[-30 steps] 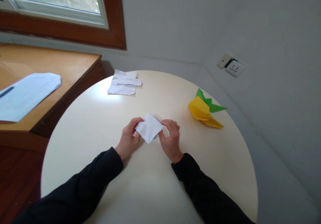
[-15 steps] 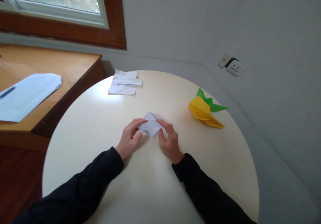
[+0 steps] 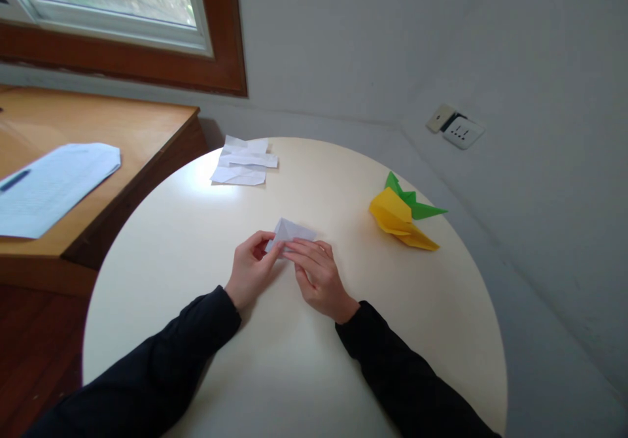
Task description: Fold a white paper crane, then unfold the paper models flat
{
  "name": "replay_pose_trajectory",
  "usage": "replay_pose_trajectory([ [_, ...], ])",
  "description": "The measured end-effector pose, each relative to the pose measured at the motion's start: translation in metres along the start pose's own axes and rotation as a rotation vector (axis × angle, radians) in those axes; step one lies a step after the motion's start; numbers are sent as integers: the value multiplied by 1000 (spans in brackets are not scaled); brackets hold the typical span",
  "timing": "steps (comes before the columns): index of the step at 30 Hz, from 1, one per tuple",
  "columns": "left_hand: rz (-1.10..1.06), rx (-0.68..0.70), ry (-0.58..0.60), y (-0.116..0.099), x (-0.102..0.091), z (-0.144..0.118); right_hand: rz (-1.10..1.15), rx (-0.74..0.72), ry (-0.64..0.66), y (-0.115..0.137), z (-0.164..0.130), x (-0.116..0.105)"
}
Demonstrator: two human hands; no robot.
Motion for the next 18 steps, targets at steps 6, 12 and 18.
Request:
replay_pose_trajectory([
  [6,17,7,10,4,0,-1,-107,166,-286,-10,1,-10],
  [12,-33,35,49,2,0,-2,-2,265,-199,-15,0,-6],
  [18,-176,5,233,4,-2,-4,356,545,-134,-25,-4,-3],
])
Point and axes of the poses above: each hand's wrist, its own z-axis towards the middle knuckle, its own x-axis out of the palm, y = z × x, the point moved 4 cm from there along z, towards the middle knuckle, and after that the axes turned 14 degrees about -y, right-handed, at the moved point
